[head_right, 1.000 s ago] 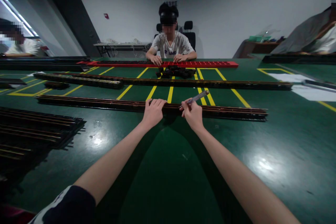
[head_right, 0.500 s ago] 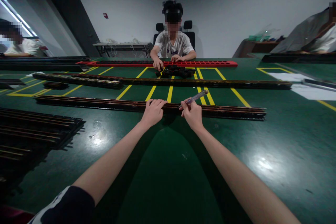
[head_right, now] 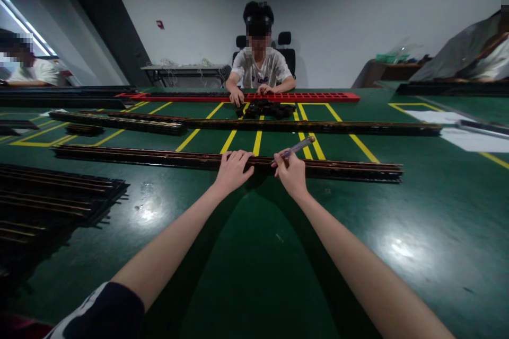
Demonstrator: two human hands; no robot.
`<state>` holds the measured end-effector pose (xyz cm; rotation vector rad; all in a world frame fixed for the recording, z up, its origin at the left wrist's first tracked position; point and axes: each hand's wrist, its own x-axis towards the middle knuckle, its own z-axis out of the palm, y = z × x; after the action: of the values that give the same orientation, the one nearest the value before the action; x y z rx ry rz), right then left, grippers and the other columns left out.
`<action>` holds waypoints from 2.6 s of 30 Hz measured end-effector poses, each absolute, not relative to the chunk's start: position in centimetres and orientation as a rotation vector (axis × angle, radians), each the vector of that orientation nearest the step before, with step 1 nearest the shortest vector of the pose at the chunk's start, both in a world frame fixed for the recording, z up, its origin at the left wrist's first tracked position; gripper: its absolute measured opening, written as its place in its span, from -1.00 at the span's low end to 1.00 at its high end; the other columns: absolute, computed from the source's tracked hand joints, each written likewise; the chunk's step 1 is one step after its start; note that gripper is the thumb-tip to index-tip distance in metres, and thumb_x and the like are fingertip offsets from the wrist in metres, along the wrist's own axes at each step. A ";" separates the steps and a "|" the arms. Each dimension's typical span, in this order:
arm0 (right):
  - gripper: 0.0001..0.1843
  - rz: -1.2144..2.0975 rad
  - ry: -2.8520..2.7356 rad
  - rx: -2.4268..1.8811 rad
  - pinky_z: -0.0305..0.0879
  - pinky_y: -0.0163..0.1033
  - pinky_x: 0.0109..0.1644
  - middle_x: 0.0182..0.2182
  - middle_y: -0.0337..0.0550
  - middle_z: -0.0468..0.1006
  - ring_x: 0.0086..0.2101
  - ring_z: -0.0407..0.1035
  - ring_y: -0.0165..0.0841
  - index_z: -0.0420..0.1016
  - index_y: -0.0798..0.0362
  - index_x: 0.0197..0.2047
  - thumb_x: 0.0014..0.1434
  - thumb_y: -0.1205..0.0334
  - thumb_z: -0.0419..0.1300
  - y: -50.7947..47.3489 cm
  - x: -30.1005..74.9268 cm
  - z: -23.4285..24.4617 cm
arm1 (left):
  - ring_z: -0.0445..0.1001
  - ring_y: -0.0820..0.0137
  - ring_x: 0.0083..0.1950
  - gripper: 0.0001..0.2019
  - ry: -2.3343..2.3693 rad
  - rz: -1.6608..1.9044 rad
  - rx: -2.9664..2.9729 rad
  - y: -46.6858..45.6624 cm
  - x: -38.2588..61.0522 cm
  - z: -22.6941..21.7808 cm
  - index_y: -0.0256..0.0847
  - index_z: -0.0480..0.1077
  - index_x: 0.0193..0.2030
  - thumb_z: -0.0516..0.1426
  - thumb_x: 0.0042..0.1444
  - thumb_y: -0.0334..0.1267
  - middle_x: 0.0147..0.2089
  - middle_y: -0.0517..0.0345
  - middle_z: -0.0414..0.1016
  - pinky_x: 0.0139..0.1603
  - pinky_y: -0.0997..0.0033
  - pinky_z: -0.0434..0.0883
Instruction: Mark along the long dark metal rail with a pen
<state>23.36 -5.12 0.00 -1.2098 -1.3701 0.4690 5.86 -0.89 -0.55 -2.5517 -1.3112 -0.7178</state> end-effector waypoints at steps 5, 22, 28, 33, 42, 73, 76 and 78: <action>-0.57 0.461 -1.390 -1.214 0.29 -0.33 -0.64 -0.54 -0.16 0.50 -0.67 0.34 -0.44 0.29 0.09 -0.34 0.12 -0.16 0.11 -5.2 23.4 0.0 | 0.38 0.26 0.03 -0.68 -1.317 -0.715 -2.558 -1.0 5.9 -0.5 -0.20 0.33 0.05 -0.05 0.23 -0.21 0.01 0.02 0.46 0.15 0.12 0.18; -0.57 0.459 -1.409 -1.224 0.30 -0.34 -0.64 -0.53 -0.15 0.51 -0.66 0.35 -0.45 0.32 0.08 -0.35 0.11 -0.17 0.12 -5.3 23.3 0.2 | 0.38 0.23 0.00 -0.69 -1.386 -0.728 -2.486 -1.1 5.9 -0.5 -0.22 0.35 0.02 -0.08 0.22 -0.26 -0.03 -0.02 0.46 0.14 0.09 0.19; -0.57 0.445 -1.394 -1.224 0.30 -0.34 -0.64 -0.55 -0.16 0.50 -0.67 0.34 -0.45 0.30 0.08 -0.36 0.12 -0.18 0.10 -5.2 23.3 0.1 | 0.37 0.19 0.00 -0.70 -1.424 -0.706 -2.450 -1.2 6.0 -0.3 -0.22 0.37 -0.01 -0.06 0.20 -0.28 -0.04 -0.03 0.47 0.14 0.07 0.19; -0.56 0.428 -1.384 -1.223 0.29 -0.34 -0.64 -0.56 -0.17 0.50 -0.68 0.33 -0.45 0.30 0.07 -0.37 0.12 -0.18 0.10 -5.2 23.2 0.1 | 0.37 0.19 0.03 -0.69 -1.418 -0.696 -2.465 -1.3 6.0 -0.3 -0.20 0.36 0.02 -0.07 0.20 -0.29 0.01 -0.02 0.47 0.16 0.04 0.18; -0.55 0.363 -1.302 -1.253 0.29 -0.32 -0.64 -0.59 -0.20 0.46 -0.68 0.32 -0.43 0.29 0.06 -0.38 0.11 -0.22 0.08 -5.3 23.3 0.1 | 0.36 0.22 0.09 -0.66 -1.388 -0.717 -2.516 -1.2 5.9 -0.4 -0.19 0.34 0.07 -0.11 0.23 -0.29 0.06 0.01 0.46 0.22 0.04 0.14; -0.57 0.439 -1.376 -1.224 0.30 -0.36 -0.65 -0.55 -0.17 0.50 -0.67 0.35 -0.45 0.32 0.08 -0.35 0.11 -0.17 0.12 -5.2 23.4 0.0 | 0.37 0.22 0.09 -0.59 -1.373 -0.676 -2.493 -1.3 5.9 -0.2 -0.20 0.36 0.09 -0.11 0.16 -0.46 0.06 0.00 0.47 0.19 0.02 0.18; -0.58 0.455 -1.385 -1.230 0.30 -0.36 -0.64 -0.54 -0.16 0.51 -0.66 0.35 -0.45 0.33 0.09 -0.34 0.11 -0.16 0.13 -5.2 23.5 0.0 | 0.36 0.22 0.10 -0.60 -1.368 -0.682 -2.491 -1.2 5.9 -0.3 -0.20 0.36 0.08 -0.10 0.16 -0.46 0.07 0.01 0.47 0.21 0.02 0.16; -0.58 0.463 -1.404 -1.229 0.31 -0.35 -0.63 -0.53 -0.14 0.51 -0.66 0.36 -0.45 0.33 0.09 -0.34 0.12 -0.15 0.12 -5.2 23.4 0.1 | 0.36 0.23 0.10 -0.60 -1.374 -0.691 -2.480 -1.1 5.9 -0.4 -0.20 0.37 0.07 -0.10 0.16 -0.46 0.06 0.02 0.47 0.22 0.02 0.15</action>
<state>23.44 -5.19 0.06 -1.2289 -1.4045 0.4626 5.92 -1.11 -0.39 -2.4801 -1.3742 -0.6909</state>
